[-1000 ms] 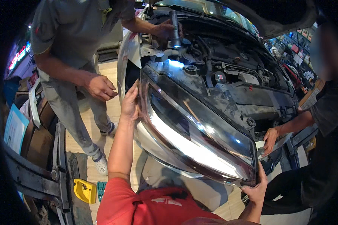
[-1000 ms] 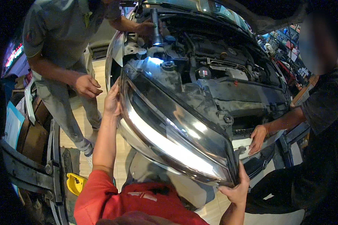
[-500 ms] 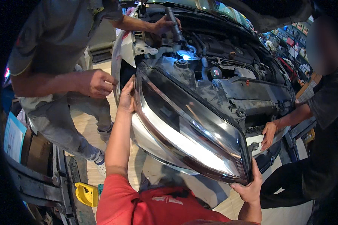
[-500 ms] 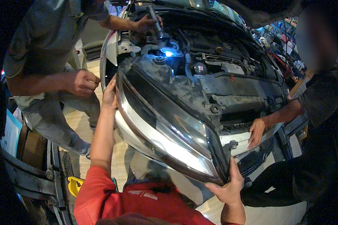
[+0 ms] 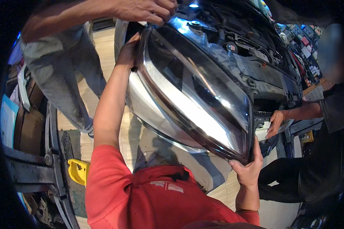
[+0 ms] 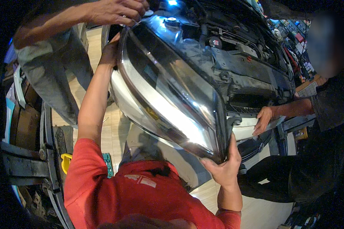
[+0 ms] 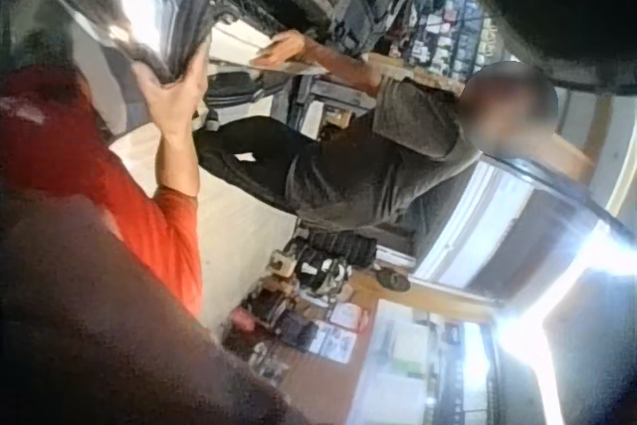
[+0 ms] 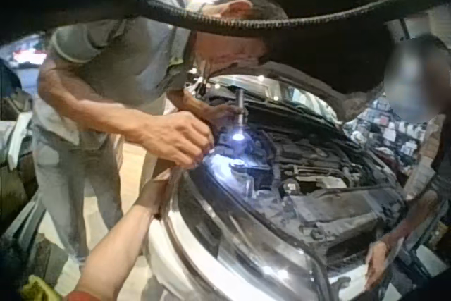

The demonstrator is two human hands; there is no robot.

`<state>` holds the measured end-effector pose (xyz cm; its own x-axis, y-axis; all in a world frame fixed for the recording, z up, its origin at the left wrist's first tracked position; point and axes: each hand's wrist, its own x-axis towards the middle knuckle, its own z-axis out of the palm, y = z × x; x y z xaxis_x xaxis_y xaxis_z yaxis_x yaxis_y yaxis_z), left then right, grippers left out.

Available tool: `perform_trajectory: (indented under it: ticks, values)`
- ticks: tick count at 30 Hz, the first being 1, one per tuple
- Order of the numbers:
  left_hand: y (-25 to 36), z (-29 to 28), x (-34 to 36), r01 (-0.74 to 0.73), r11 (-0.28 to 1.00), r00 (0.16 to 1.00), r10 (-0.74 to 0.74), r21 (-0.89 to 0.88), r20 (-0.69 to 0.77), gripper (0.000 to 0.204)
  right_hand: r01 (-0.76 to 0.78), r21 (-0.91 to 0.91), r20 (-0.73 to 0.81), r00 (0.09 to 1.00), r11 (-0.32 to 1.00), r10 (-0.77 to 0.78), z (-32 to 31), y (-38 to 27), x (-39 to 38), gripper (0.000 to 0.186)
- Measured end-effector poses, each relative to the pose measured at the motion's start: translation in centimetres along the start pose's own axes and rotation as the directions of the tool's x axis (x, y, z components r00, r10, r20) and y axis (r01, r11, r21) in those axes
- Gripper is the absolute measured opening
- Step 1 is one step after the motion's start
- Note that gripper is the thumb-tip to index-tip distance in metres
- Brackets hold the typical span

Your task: The person fits a headlight assembly into a car's front frame with the help of others, aligns it, and secures it using a tool.

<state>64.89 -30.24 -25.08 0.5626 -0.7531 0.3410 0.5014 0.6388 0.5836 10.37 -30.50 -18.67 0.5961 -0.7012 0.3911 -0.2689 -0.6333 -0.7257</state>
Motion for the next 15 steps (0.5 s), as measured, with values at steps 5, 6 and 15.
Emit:
perform_trajectory:
  ticks: [5, 6, 15]
  values:
    - [0.4, -2.7, 0.6, 0.032, 0.999, 0.997, -0.030, -0.026, 0.077, 0.031, 0.003, 0.082, -0.017, 1.000, 0.997, -0.001, 0.5, -1.0, 0.3, 0.099]
    - [-0.1, -2.8, 0.3, 0.037, 0.999, 0.998, -0.034, -0.036, 0.060, 0.030, -0.006, 0.082, -0.015, 1.000, 0.997, 0.007, 0.8, -1.8, 0.1, 0.099]
    - [-0.2, 0.0, -0.5, -0.059, 0.998, 0.995, 0.059, 0.006, 0.075, 0.045, -0.025, 0.048, -0.027, 0.999, 0.999, 0.027, 0.0, 0.0, 1.0, 0.103]
